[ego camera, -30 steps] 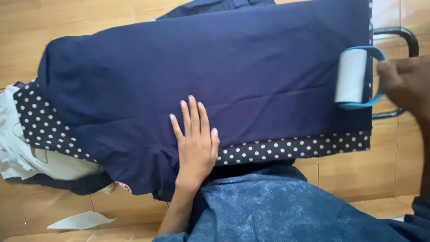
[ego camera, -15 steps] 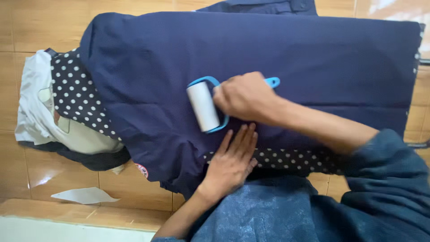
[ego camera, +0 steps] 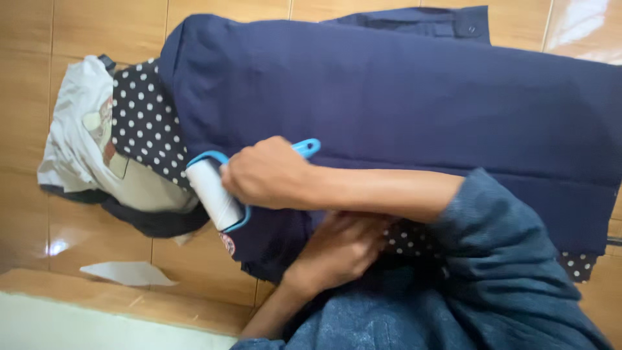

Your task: The person uses a lint roller to clean a dark blue shirt and a white t-shirt on a polka-dotted ironing board. They roll the tool over the fabric surfaces to remove lint, then fold the shirts and place them aside.

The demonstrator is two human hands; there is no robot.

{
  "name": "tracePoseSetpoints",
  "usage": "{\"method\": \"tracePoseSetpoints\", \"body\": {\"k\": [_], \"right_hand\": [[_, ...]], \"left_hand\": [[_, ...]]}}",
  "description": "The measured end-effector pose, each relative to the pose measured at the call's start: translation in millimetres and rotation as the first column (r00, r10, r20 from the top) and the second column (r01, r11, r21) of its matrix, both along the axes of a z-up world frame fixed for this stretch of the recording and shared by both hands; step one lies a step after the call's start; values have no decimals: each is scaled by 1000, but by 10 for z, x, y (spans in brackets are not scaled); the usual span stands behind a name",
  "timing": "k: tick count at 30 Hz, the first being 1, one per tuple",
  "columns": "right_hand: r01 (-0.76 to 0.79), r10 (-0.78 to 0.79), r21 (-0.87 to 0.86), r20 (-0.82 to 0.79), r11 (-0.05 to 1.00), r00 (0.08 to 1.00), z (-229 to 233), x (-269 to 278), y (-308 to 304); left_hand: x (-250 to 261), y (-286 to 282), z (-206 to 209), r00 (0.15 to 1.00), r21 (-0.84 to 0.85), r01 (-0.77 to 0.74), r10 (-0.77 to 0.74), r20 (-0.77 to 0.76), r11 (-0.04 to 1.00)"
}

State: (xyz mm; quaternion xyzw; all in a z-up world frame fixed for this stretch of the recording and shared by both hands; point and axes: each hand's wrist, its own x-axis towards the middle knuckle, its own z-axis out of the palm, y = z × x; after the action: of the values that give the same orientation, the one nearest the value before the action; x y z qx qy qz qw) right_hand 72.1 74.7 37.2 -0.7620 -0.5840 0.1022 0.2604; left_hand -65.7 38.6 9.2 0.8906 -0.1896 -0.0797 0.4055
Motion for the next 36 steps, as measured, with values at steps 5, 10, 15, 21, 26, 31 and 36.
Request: {"method": "tracePoseSetpoints", "body": {"k": [5, 10, 15, 21, 26, 31, 36], "right_hand": [[217, -219, 31, 98, 976, 971, 115, 589, -518], [296, -304, 75, 144, 952, 942, -126, 658, -536], [149, -198, 313, 128, 938, 972, -399, 484, 8], [118, -164, 310, 125, 943, 979, -479, 129, 771], [127, -144, 204, 70, 971, 987, -268, 93, 776], [243, -242, 74, -19, 967, 970, 1, 459, 103], [250, -261, 96, 118, 963, 958, -99, 488, -97]], "left_hand": [[286, 314, -16, 982, 377, -151, 96, 161, 914], [267, 277, -100, 945, 423, -212, 75, 317, 881], [216, 284, -191, 969, 398, -181, 94, 227, 899], [298, 292, -185, 992, 403, -109, 72, 108, 909], [292, 303, -1, 908, 475, -267, 54, 415, 838], [281, 304, -90, 985, 368, -157, 117, 130, 917], [253, 292, -146, 973, 372, -177, 104, 208, 911]]}}
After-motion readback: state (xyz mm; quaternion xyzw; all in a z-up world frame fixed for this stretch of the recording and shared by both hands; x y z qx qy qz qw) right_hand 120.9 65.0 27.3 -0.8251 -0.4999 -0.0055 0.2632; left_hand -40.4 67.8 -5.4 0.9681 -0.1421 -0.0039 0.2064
